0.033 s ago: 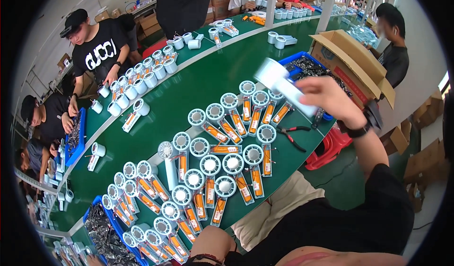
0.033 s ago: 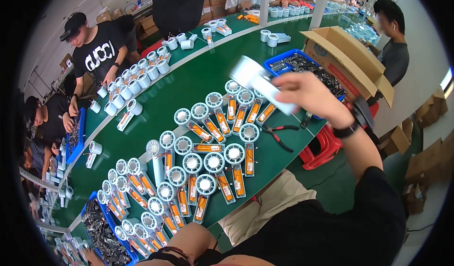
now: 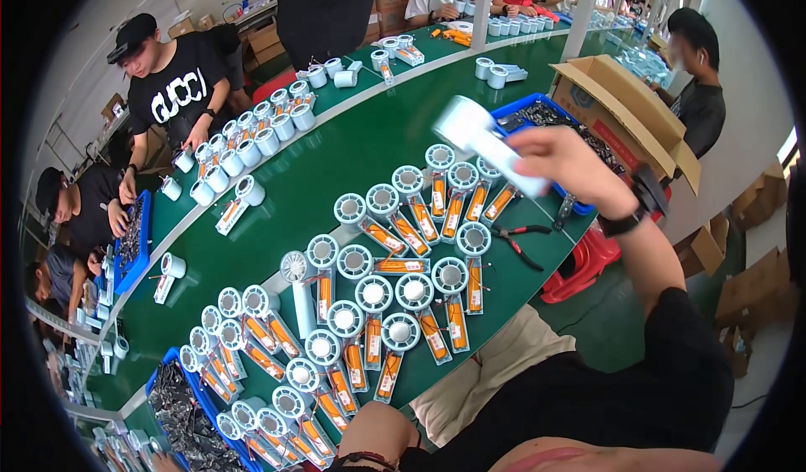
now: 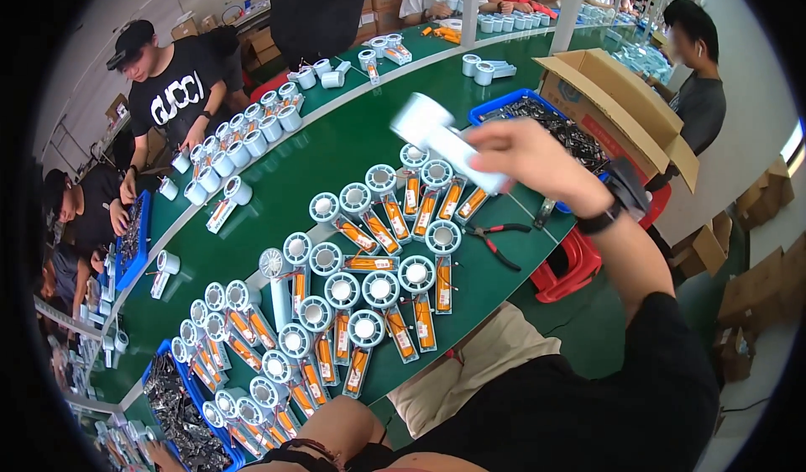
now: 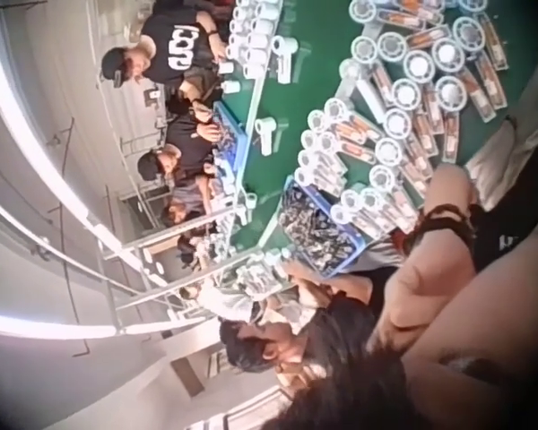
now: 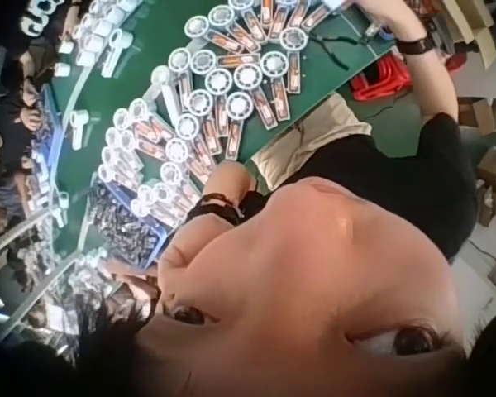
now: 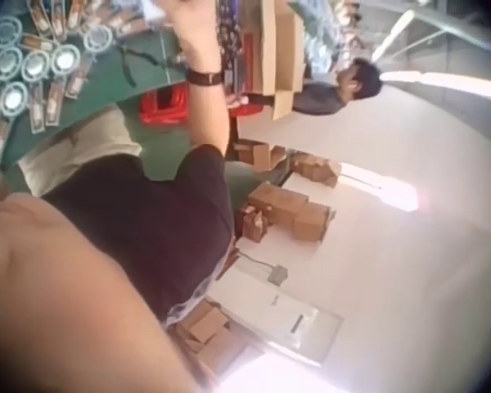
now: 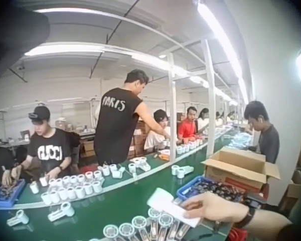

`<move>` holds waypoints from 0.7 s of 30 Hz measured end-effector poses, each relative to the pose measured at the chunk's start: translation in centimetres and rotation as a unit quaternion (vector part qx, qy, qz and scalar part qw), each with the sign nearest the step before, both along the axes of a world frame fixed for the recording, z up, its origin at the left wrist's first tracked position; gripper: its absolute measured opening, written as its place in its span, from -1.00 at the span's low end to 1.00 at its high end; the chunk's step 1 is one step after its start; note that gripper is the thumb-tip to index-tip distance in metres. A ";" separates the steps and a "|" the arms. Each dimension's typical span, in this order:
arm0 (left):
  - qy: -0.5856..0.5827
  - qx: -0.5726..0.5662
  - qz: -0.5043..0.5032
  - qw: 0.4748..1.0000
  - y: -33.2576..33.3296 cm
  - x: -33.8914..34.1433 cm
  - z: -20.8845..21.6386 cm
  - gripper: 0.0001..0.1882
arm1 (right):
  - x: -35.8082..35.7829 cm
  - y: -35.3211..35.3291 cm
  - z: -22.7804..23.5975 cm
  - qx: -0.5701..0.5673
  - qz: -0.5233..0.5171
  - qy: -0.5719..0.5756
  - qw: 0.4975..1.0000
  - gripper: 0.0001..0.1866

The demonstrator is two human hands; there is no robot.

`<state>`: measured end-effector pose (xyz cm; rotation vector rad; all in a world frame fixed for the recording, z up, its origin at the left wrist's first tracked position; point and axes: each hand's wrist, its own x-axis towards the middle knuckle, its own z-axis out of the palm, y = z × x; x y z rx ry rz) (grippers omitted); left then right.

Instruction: The person fits circuit boards into fan housings by hand, places the assembled fans into a cardboard box, and then retrieves more fans from the box to continue the assembly.

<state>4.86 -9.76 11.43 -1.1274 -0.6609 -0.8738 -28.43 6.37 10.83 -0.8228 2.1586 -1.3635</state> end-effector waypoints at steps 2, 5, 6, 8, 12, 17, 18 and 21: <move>0.000 -0.010 -0.036 0.999 0.0 -0.7 0.5 -0.70 | -1.4 -5.8 -0.4 -0.006 0.055 -0.005 0.998 -0.53; -0.007 -0.035 -0.121 0.992 -0.2 0.1 1.4 -0.72 | -5.0 -13.2 -2.8 0.065 0.095 0.215 0.970 -0.54; -0.053 -0.002 -0.025 0.998 -0.5 0.5 1.4 -0.72 | -6.2 -15.2 -3.4 0.118 0.100 0.362 0.919 -0.55; -0.135 0.066 0.159 0.976 -1.0 0.6 1.2 -0.72 | -6.9 -19.7 -6.7 0.115 0.091 0.423 0.894 -0.63; -0.006 -0.052 -0.067 0.996 -0.6 0.6 0.7 -0.73 | -8.3 -25.8 -10.0 0.184 0.129 0.489 0.843 -0.74; -0.006 -0.035 -0.083 0.996 -0.4 0.0 1.3 -0.75 | -9.7 -27.9 -13.8 0.184 0.151 0.507 0.828 -0.75; -0.011 -0.038 -0.076 0.996 -0.5 0.2 1.1 -0.75 | -10.4 -28.1 -14.1 0.178 0.152 0.505 0.831 -0.74; -0.030 -0.029 -0.054 0.998 -0.4 0.8 1.3 -0.76 | -9.2 -29.3 -14.6 0.187 0.162 0.483 0.840 -0.71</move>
